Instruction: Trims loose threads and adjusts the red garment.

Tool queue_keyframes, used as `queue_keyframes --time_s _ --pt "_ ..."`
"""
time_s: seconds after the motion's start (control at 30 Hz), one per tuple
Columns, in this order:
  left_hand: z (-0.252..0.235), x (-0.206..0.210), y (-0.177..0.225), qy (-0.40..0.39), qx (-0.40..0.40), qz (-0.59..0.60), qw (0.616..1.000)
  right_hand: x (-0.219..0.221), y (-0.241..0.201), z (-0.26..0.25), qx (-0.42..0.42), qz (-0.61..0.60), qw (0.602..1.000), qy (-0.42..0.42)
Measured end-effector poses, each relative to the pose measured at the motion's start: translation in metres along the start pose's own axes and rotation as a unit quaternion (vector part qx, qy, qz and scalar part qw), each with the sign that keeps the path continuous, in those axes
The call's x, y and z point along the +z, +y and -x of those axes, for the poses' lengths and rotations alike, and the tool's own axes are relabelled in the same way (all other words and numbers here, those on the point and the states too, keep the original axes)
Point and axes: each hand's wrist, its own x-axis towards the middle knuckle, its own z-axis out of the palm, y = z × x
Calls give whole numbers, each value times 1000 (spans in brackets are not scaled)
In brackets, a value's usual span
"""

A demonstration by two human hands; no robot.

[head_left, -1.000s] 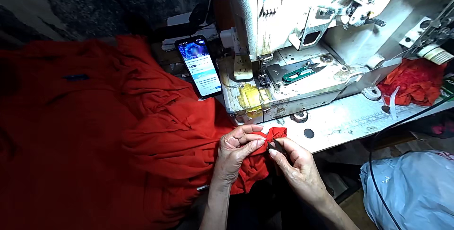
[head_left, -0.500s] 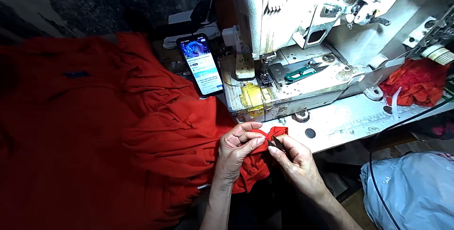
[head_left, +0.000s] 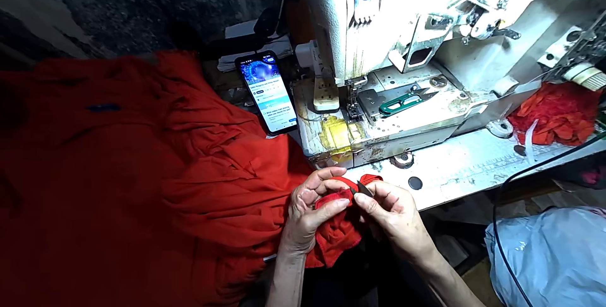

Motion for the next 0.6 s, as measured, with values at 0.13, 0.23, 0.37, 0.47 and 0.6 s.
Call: queue_keyframes --time_s 0.13,0.23,0.37,0.47,0.6 --pt "0 5 0 31 -3 -28 999 -6 9 -3 -94 121 988 27" --pt "0 6 0 29 -5 -35 999 -9 9 -5 -106 187 976 30" --pt "0 6 2 40 -23 -3 999 -12 -2 -9 55 -99 985 -127" --pt "-1 6 2 47 -23 -2 999 -7 -3 -9 68 -83 989 -104" --pt "-1 3 0 38 -14 -40 998 -1 3 -9 13 58 998 -19"
